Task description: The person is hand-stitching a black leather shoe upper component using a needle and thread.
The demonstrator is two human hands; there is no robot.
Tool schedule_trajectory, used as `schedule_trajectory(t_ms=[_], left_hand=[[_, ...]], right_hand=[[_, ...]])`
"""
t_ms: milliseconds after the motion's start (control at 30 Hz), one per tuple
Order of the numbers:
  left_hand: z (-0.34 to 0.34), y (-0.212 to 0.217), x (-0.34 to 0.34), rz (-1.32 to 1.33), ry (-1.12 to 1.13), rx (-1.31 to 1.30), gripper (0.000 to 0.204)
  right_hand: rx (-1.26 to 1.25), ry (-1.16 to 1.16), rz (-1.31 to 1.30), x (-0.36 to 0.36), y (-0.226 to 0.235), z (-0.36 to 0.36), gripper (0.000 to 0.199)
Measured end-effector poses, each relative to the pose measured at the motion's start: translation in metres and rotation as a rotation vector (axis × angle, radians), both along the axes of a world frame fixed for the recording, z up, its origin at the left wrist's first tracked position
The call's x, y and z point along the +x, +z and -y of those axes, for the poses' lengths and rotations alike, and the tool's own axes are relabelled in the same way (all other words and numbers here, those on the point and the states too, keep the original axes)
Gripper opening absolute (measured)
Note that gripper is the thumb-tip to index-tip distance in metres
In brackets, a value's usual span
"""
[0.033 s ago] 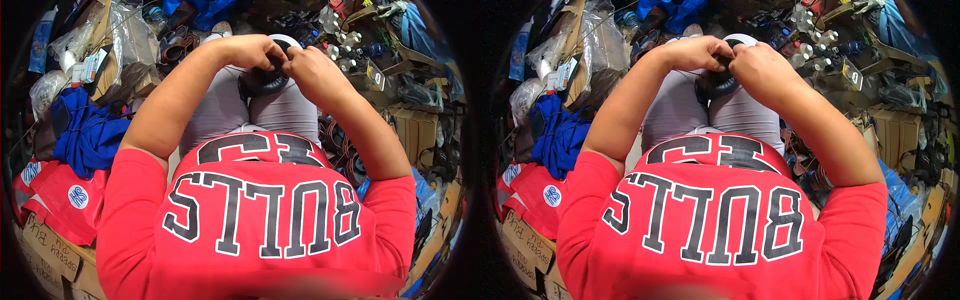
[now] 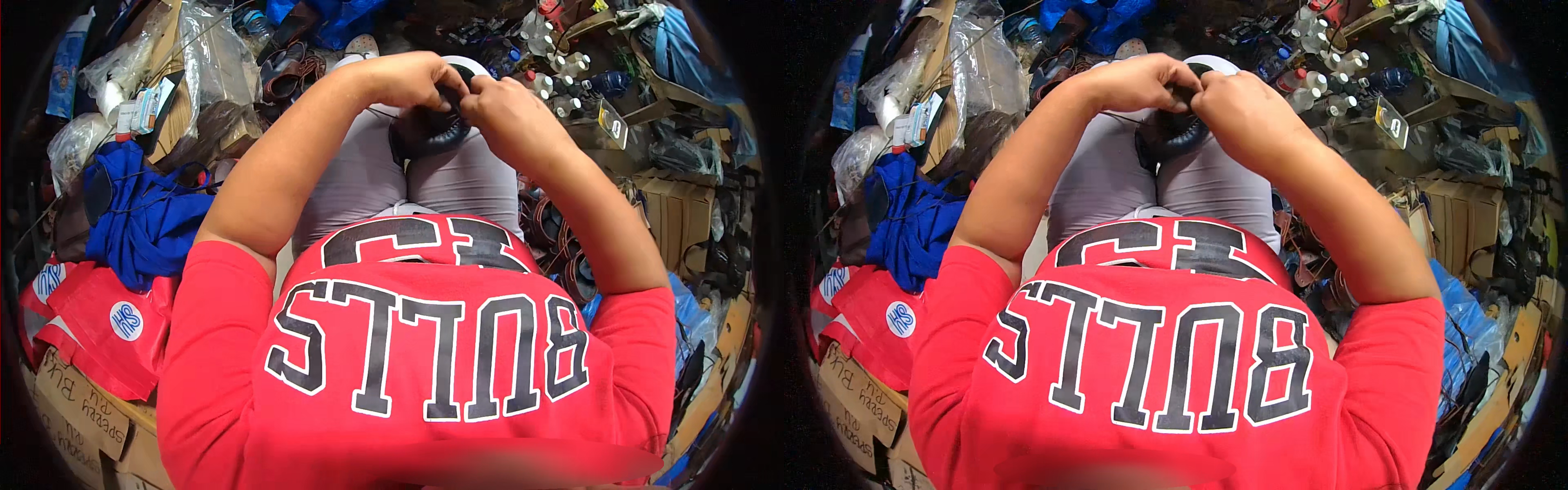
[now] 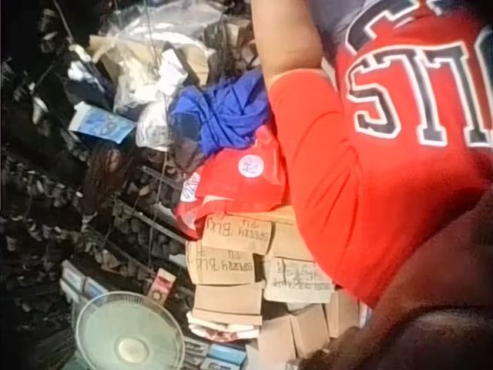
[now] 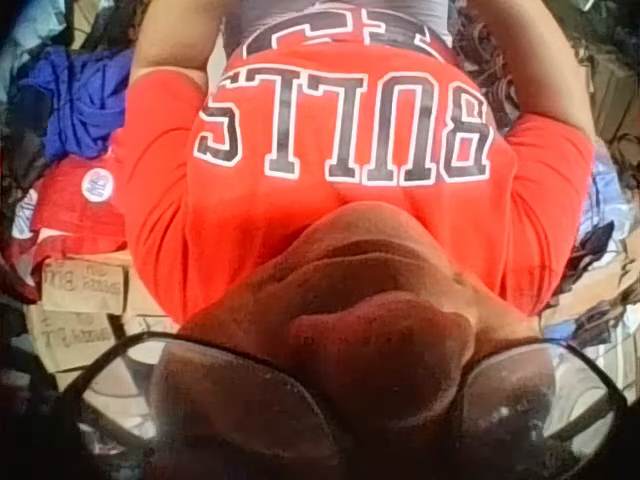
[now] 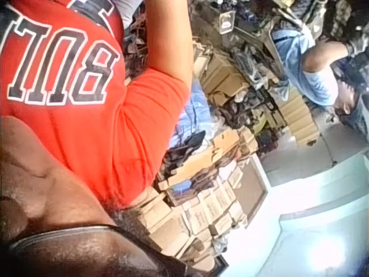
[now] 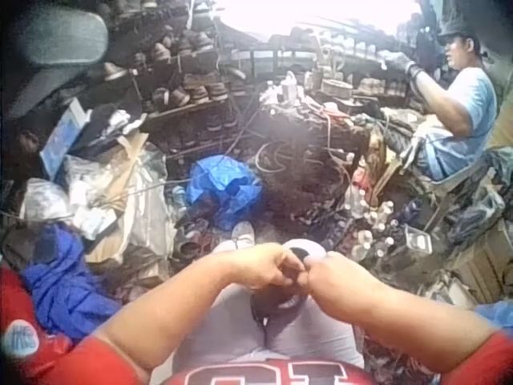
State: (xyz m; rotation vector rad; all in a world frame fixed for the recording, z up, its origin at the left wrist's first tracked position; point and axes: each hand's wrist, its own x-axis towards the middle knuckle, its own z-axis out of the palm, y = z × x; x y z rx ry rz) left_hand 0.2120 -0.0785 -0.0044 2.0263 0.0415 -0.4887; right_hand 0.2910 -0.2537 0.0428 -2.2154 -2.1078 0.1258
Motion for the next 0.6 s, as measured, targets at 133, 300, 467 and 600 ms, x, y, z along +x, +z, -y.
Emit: schedule_trajectory(t_ms=[133, 300, 467, 600], left_hand=[[0.004, -0.014, -0.004, 0.403, 0.256, 0.157, 0.028], [0.017, -0.006, -0.062, 0.487, 0.486, 0.346, 0.03], [-0.013, 0.008, -0.101, 0.207, 0.291, 0.52, 0.024], [-0.017, 0.0, -0.078, 0.514, 0.681, -0.15, 0.035]], right_hand=[[0.07, -0.219, -0.675, 0.02, -0.035, 0.005, 0.008], [0.058, -0.449, -1.332, 0.042, -0.037, 0.026, 0.022], [0.22, -0.079, -0.578, 0.042, -0.065, 0.025, 0.017], [0.809, -0.745, -1.732, 0.053, -0.088, 0.003, 0.03]])
